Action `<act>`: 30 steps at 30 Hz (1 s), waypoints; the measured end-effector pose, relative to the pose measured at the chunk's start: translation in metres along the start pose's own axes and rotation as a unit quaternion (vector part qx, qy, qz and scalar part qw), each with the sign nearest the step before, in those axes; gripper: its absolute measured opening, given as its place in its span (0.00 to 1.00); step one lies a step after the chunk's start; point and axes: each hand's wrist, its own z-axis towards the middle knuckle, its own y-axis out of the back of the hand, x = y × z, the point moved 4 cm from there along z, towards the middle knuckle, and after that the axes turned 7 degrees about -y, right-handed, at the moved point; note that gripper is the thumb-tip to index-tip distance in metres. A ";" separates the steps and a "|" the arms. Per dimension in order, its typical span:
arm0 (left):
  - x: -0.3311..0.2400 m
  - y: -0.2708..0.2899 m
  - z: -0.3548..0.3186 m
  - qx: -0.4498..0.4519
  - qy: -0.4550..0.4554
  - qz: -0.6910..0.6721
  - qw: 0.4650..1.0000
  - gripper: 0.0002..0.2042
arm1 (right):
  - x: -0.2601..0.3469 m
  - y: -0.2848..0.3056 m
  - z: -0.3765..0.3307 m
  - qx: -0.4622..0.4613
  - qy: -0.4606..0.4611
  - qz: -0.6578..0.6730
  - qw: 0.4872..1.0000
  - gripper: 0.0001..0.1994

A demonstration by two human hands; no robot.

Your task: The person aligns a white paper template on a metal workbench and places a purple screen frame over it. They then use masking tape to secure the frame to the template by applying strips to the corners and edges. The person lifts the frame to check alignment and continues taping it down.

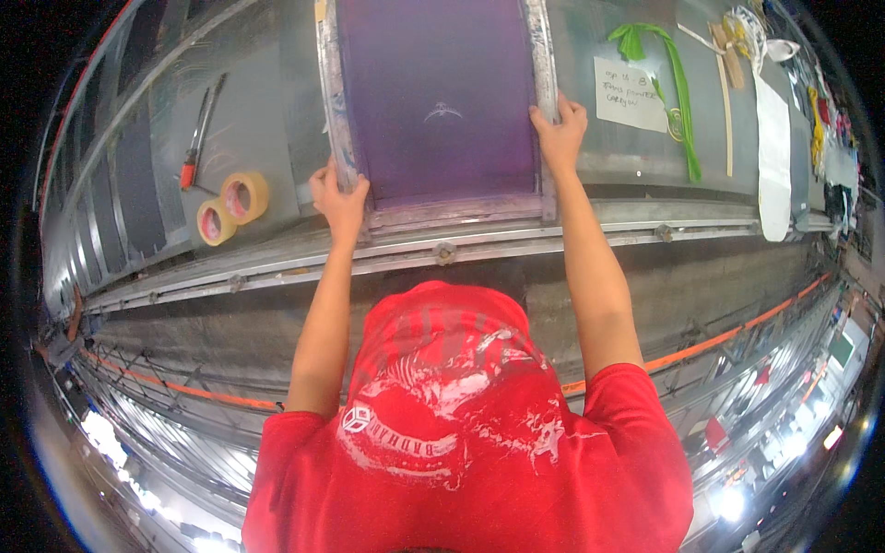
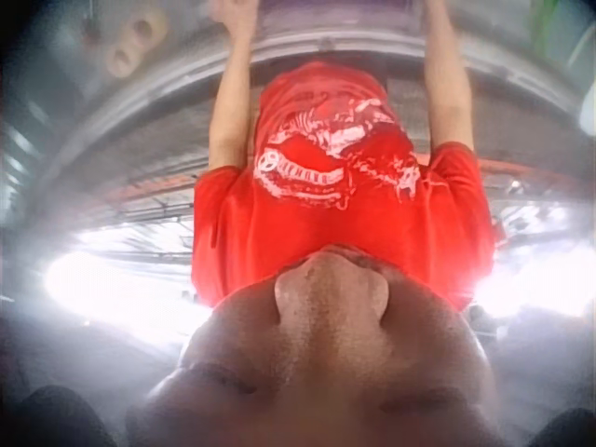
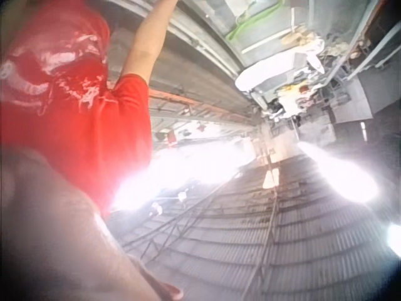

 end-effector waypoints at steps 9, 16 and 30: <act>-0.008 0.024 0.047 0.001 -0.137 0.031 0.990 0.41 | 0.005 0.008 -0.006 0.091 0.044 -0.040 0.994 0.34; 0.003 -0.007 0.055 0.062 -0.139 0.059 0.987 0.37 | 0.006 0.008 -0.006 0.097 0.007 0.000 0.995 0.33; 0.004 -0.009 0.057 0.076 -0.136 0.063 0.986 0.38 | -0.003 0.006 -0.006 0.119 -0.034 0.014 0.992 0.32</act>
